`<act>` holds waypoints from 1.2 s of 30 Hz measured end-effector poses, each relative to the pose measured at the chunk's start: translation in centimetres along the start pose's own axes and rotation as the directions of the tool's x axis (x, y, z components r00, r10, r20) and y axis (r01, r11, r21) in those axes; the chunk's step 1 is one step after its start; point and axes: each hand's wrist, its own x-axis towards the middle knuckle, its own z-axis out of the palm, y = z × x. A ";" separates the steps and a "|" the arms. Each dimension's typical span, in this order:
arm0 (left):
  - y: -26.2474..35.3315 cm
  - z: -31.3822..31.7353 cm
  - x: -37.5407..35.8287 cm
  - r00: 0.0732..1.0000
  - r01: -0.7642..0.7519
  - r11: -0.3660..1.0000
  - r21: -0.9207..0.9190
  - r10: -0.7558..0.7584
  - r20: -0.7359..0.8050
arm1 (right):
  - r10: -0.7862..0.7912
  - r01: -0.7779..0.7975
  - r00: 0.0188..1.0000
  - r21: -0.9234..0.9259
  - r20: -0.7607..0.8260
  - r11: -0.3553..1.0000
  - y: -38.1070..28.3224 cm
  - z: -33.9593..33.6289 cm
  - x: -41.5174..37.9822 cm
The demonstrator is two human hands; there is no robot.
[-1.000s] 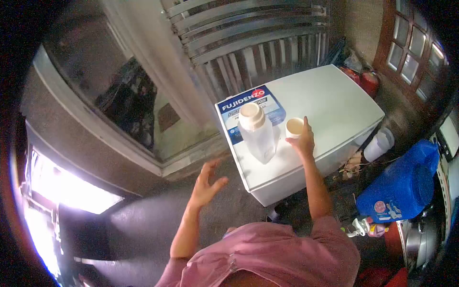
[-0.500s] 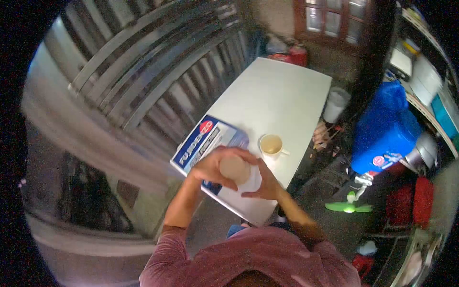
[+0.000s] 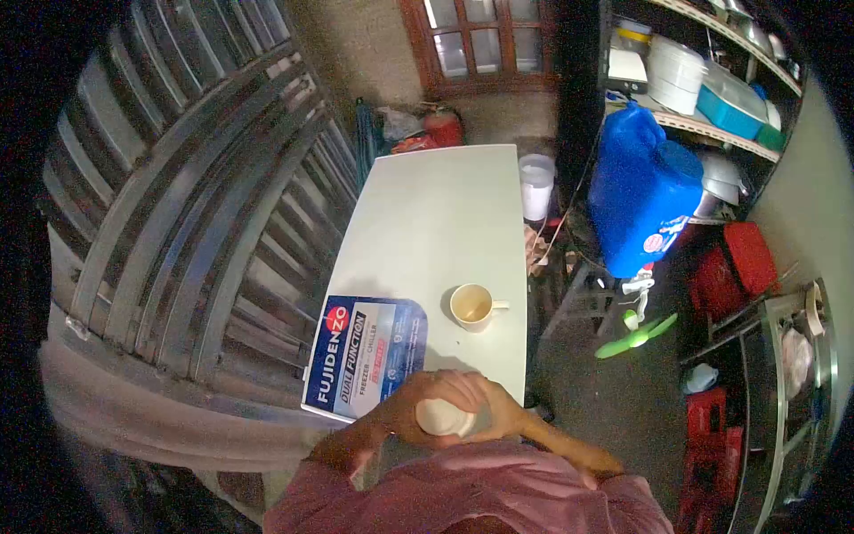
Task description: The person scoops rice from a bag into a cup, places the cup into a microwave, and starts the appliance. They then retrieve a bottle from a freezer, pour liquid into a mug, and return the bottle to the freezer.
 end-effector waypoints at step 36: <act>0.6 -4.4 5.5 0.931 0.027 0.839 0.544 -0.220 0.293 | 0.276 -0.409 0.833 -0.198 -0.479 0.891 -3.6 -4.4 -2.6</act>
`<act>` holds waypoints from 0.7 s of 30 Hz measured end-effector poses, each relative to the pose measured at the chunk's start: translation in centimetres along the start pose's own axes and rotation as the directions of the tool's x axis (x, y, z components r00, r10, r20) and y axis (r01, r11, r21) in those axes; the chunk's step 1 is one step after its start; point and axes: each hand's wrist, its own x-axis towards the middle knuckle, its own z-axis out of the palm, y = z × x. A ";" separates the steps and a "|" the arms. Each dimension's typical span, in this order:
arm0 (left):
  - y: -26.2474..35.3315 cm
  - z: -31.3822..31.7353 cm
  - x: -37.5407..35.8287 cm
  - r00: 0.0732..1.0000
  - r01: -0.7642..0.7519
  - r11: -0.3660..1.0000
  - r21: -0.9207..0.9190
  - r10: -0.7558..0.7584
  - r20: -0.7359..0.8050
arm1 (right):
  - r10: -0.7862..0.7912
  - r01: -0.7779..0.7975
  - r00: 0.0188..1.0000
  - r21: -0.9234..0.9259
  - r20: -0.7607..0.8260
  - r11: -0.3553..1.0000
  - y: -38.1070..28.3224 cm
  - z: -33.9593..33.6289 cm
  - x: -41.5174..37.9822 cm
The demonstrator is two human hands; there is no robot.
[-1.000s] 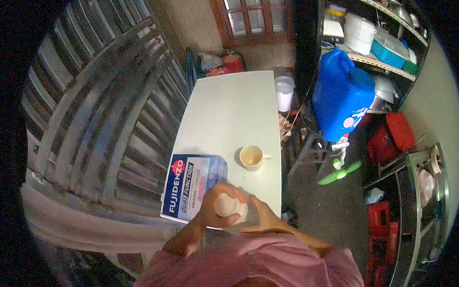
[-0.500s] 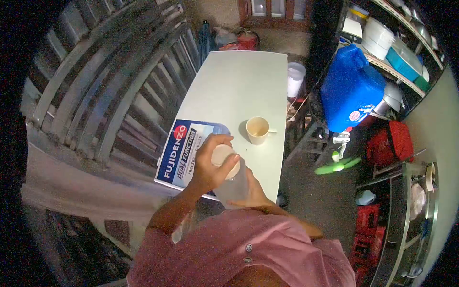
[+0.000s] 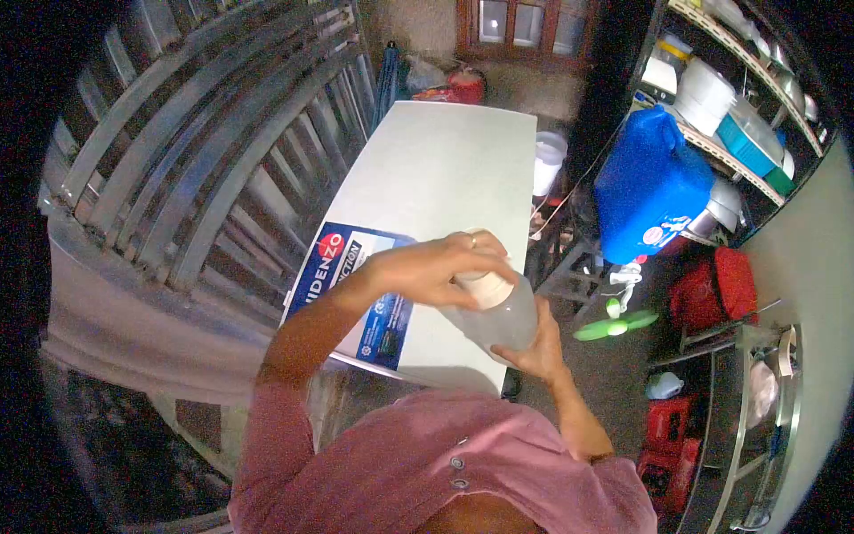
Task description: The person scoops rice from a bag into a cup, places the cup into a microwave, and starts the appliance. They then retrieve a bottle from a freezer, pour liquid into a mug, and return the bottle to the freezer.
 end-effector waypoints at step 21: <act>-7.7 -2.3 5.6 0.811 0.582 0.806 -0.108 -0.566 0.146 | 0.150 -0.182 0.972 0.174 0.182 0.968 4.0 -3.0 4.0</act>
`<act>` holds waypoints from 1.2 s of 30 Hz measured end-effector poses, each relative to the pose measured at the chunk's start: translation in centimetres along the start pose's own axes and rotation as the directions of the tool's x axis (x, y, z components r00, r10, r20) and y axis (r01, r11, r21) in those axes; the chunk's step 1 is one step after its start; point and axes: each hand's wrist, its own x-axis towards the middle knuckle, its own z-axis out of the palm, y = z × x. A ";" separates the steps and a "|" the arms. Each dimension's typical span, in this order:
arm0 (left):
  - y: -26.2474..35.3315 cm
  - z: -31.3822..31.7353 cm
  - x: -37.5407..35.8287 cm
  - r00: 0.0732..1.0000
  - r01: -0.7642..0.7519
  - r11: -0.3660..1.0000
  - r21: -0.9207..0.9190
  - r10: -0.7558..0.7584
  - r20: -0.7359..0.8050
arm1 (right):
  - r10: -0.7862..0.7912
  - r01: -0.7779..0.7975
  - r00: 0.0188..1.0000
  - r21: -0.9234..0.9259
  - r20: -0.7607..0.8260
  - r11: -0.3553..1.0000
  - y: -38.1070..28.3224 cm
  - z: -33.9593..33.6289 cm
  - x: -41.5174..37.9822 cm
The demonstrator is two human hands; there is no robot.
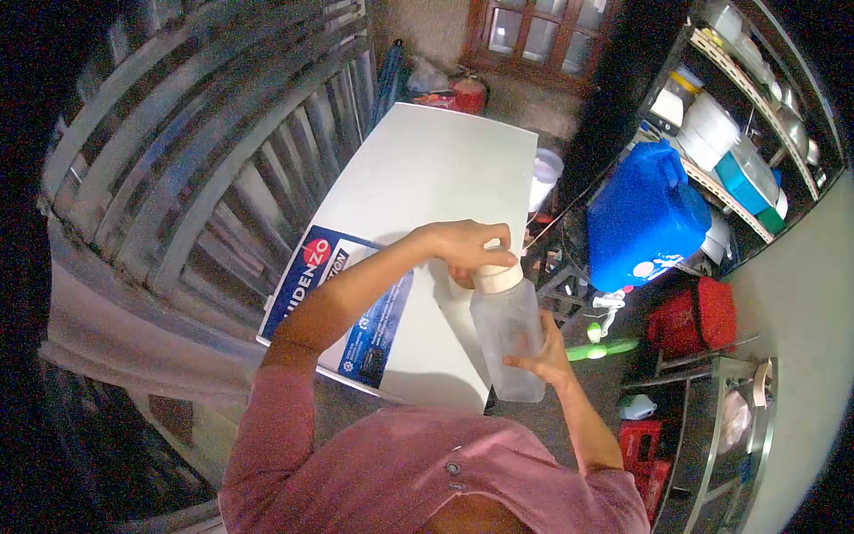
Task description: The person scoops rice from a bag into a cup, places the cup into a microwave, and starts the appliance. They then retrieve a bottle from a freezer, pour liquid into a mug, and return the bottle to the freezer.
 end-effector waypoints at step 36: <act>-5.0 -2.5 -0.2 0.970 0.019 0.932 -0.361 -0.104 -0.217 | 0.182 -0.189 0.979 0.065 0.089 0.980 -1.1 -1.2 0.4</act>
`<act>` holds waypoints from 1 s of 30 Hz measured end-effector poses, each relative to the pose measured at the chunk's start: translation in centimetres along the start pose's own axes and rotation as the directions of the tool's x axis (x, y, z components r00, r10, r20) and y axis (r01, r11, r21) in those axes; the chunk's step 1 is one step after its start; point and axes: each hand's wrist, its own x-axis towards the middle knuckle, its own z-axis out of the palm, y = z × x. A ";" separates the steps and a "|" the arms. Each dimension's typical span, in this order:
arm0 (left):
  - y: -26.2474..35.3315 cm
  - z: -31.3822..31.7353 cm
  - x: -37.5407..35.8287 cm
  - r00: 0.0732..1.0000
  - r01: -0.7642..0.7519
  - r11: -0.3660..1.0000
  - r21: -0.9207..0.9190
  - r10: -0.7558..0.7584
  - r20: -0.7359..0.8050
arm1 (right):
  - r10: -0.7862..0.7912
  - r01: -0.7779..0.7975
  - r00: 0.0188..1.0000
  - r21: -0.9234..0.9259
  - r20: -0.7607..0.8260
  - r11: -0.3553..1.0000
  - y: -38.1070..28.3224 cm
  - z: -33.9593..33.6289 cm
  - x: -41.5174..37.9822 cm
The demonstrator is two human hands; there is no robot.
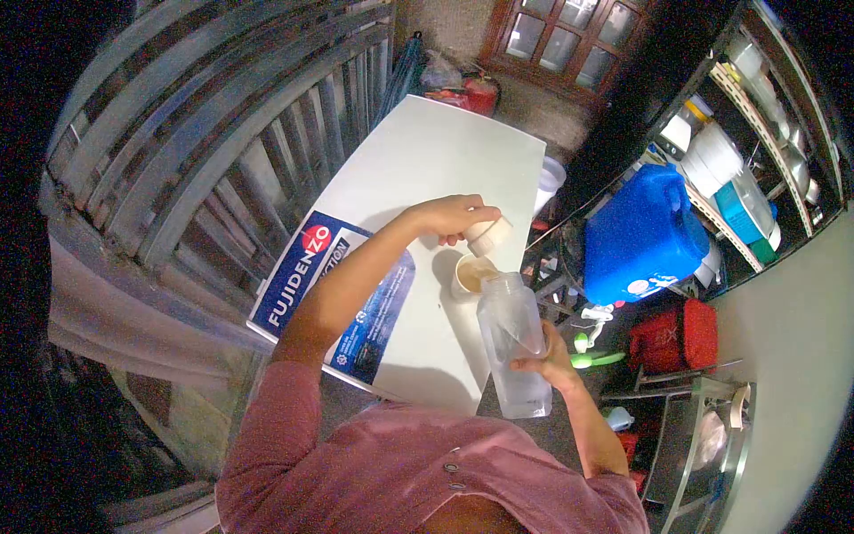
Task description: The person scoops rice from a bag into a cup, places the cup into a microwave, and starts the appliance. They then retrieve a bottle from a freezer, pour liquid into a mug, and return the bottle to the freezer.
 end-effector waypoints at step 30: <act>5.1 2.7 -15.2 0.856 -0.234 0.797 0.557 0.440 -0.270 | -0.449 0.447 0.880 -0.052 -0.155 0.893 -2.2 11.7 0.9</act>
